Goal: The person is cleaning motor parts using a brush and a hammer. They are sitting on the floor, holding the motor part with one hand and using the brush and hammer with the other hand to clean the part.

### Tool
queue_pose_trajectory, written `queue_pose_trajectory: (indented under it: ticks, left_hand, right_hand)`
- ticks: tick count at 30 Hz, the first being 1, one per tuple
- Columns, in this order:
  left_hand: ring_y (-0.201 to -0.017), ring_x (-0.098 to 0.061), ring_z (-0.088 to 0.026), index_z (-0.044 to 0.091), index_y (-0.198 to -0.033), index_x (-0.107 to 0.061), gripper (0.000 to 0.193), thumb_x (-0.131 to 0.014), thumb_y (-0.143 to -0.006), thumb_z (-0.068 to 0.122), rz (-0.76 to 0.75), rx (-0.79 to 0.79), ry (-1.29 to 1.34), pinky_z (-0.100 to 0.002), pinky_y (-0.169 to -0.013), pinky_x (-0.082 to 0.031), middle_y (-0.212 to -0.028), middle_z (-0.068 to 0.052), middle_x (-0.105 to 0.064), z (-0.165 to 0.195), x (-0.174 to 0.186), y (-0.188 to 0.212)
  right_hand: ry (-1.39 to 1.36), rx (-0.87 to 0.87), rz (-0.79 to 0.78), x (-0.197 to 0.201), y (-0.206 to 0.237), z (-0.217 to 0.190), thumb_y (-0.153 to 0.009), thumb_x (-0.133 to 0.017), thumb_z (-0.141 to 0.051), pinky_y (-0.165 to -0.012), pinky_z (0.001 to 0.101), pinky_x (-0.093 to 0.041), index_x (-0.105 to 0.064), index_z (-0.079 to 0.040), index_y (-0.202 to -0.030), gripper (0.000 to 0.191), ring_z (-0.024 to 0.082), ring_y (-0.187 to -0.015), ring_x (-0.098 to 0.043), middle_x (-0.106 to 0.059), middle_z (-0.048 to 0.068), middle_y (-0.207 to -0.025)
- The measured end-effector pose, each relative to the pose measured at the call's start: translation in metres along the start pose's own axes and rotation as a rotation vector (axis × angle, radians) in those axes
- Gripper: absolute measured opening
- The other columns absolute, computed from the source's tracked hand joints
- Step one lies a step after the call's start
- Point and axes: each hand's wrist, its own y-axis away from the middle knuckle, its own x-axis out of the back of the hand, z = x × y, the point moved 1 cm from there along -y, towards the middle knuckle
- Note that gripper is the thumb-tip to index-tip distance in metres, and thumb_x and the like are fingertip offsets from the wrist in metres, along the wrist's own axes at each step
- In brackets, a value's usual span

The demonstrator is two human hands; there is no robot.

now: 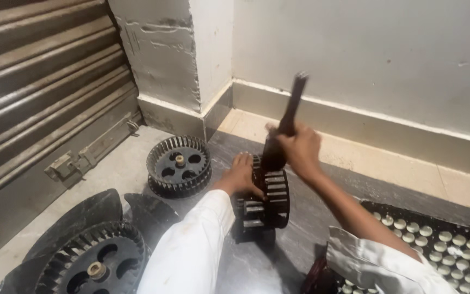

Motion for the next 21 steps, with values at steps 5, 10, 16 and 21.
queue_pose_trajectory:
  ticks: [5,10,16,21]
  left_hand:
    - [-0.156,-0.004,-0.035,0.003,-0.158,-0.016,0.144,-0.097,-0.05,0.053,0.035,-0.019,-0.011,-0.059,-0.121,-0.025,-0.168,-0.015,-0.014,0.009,0.005,0.012]
    - [-0.159,-0.011,-0.033,0.012,-0.157,-0.032,0.127,-0.093,-0.051,0.051,0.03,-0.034,-0.003,-0.061,-0.121,-0.026,-0.169,-0.01,-0.023,0.012,0.004,0.022]
    - [-0.156,-0.007,-0.036,0.003,-0.158,-0.019,0.144,-0.096,-0.05,0.058,0.052,-0.038,-0.089,-0.061,-0.117,-0.029,-0.168,-0.014,-0.015,0.01,0.008,0.022]
    - [-0.155,-0.011,-0.037,0.001,-0.156,-0.02,0.144,-0.095,-0.051,0.063,0.073,-0.095,-0.118,-0.06,-0.117,-0.031,-0.167,-0.015,-0.018,0.008,0.003,0.028]
  right_hand:
    - [-0.124,0.006,0.083,0.015,-0.022,0.005,-0.099,-0.066,-0.038,-0.055,0.0268,-0.058,-0.067,-0.009,-0.084,0.033,0.01,-0.06,-0.07,-0.073,0.006,-0.075]
    - [0.073,0.029,-0.106,-0.023,0.011,0.02,-0.089,-0.073,-0.034,-0.049,0.0309,-0.051,-0.074,-0.009,-0.088,0.025,0.012,-0.054,-0.066,-0.074,0.007,-0.074]
    - [-0.087,0.003,0.081,0.006,-0.03,0.02,-0.098,-0.072,-0.039,-0.055,0.028,-0.053,-0.071,-0.005,-0.084,0.038,0.014,-0.062,-0.065,-0.073,0.01,-0.077]
    - [-0.151,-0.065,-0.029,-0.013,0.011,0.018,-0.094,-0.07,-0.037,-0.057,0.0289,-0.058,-0.071,-0.006,-0.091,0.032,0.015,-0.064,-0.072,-0.075,0.01,-0.081]
